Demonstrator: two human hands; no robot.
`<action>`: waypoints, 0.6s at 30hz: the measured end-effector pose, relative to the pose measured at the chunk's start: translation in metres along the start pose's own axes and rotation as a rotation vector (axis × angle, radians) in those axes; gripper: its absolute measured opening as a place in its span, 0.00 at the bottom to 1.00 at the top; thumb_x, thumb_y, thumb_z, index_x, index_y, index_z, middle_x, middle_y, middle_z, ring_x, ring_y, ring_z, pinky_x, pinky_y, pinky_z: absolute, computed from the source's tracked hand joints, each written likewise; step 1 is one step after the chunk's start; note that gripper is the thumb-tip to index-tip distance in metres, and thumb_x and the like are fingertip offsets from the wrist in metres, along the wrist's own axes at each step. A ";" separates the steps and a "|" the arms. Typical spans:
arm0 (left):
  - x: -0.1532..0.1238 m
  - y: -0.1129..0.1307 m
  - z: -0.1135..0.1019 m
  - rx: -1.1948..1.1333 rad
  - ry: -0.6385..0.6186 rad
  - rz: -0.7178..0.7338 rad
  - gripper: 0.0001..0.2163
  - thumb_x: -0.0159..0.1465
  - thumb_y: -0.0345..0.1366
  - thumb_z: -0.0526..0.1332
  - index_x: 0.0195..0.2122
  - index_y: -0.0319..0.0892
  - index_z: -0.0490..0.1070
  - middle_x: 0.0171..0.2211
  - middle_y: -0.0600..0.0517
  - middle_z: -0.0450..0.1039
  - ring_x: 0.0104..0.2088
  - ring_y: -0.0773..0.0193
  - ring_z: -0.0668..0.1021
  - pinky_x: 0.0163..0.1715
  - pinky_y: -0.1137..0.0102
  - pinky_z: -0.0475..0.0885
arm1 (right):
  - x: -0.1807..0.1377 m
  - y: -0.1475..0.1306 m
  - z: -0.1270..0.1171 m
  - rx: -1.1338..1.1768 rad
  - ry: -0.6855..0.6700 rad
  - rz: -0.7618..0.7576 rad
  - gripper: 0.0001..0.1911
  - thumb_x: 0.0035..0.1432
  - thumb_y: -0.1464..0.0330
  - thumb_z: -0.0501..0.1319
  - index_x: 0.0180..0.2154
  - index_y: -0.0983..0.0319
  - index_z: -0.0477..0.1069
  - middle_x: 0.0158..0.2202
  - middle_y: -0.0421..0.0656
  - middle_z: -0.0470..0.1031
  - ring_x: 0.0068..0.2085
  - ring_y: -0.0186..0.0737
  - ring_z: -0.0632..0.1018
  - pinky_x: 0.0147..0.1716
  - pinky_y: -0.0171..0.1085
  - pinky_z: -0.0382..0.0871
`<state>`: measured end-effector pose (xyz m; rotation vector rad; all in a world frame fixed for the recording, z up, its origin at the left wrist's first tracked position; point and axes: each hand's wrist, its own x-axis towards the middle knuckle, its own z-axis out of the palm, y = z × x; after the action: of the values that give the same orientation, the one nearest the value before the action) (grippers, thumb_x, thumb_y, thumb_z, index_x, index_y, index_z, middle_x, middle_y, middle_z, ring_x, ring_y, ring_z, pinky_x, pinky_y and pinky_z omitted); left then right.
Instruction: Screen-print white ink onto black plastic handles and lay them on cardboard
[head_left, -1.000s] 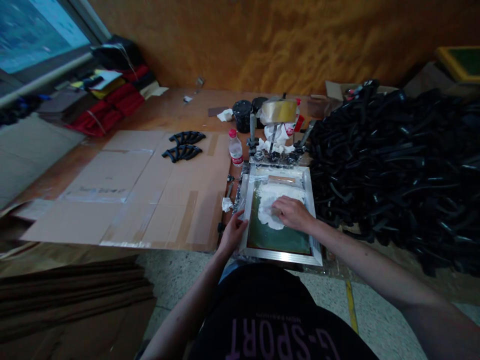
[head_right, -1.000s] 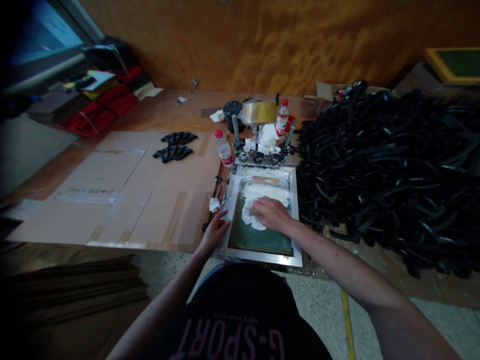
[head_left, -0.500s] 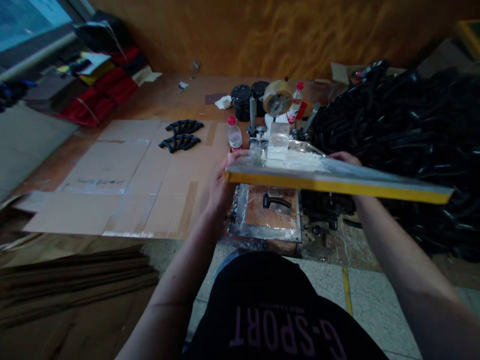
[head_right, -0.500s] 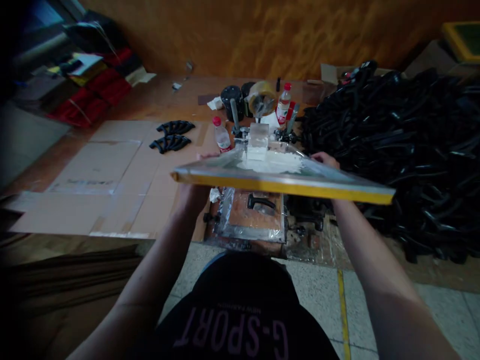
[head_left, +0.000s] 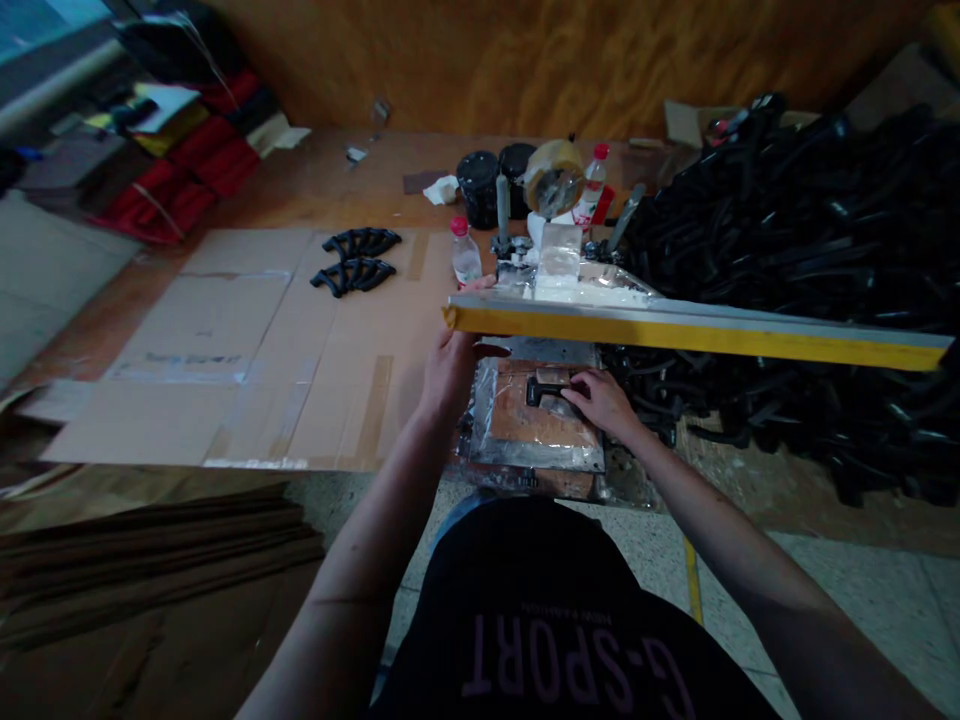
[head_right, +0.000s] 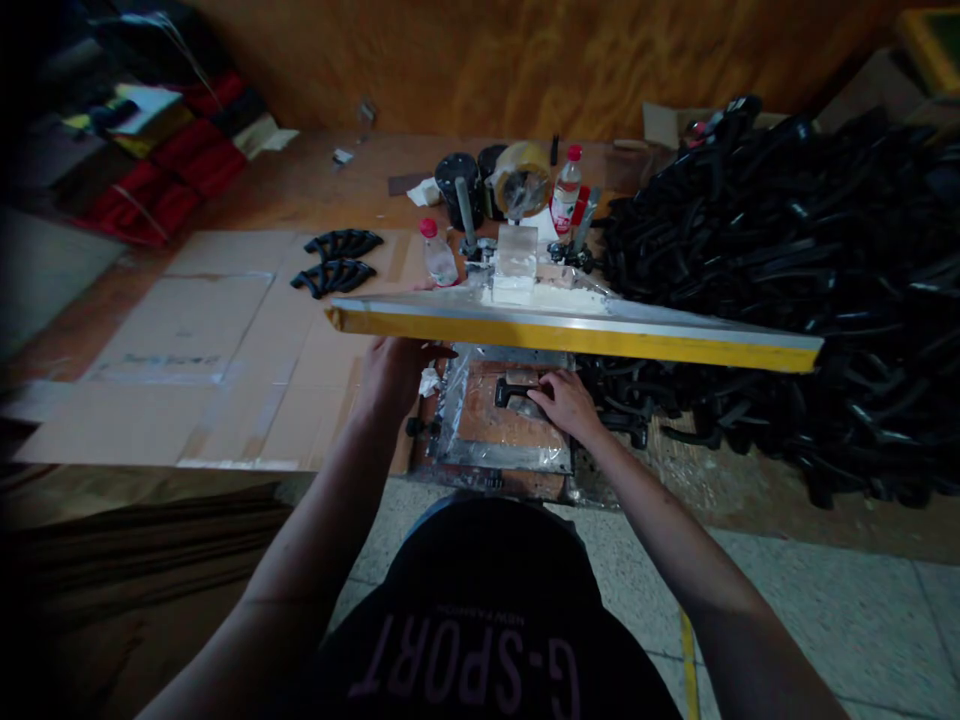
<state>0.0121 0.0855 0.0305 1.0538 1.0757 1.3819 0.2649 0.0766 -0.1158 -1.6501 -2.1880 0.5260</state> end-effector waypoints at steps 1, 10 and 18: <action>0.000 0.001 0.001 -0.001 0.002 -0.001 0.18 0.64 0.45 0.55 0.54 0.47 0.69 0.34 0.50 0.76 0.35 0.64 0.77 0.28 0.74 0.73 | 0.000 0.000 0.001 -0.008 0.002 0.001 0.17 0.58 0.55 0.59 0.41 0.61 0.72 0.43 0.48 0.74 0.46 0.46 0.73 0.48 0.44 0.66; -0.005 -0.004 0.002 0.011 0.026 0.002 0.19 0.65 0.49 0.53 0.52 0.46 0.70 0.37 0.48 0.76 0.35 0.64 0.78 0.28 0.73 0.72 | -0.002 0.003 0.002 0.019 0.018 -0.023 0.16 0.59 0.56 0.58 0.41 0.60 0.73 0.42 0.48 0.73 0.47 0.47 0.72 0.48 0.46 0.66; -0.014 -0.021 -0.012 0.041 0.065 -0.035 0.20 0.65 0.53 0.52 0.44 0.44 0.73 0.34 0.47 0.76 0.33 0.64 0.77 0.27 0.73 0.72 | -0.001 0.005 0.002 0.020 -0.006 -0.019 0.15 0.60 0.57 0.58 0.40 0.61 0.73 0.42 0.48 0.74 0.46 0.46 0.72 0.48 0.45 0.66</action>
<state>0.0055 0.0723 0.0067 1.0203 1.1695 1.3793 0.2689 0.0765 -0.1202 -1.6182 -2.1935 0.5462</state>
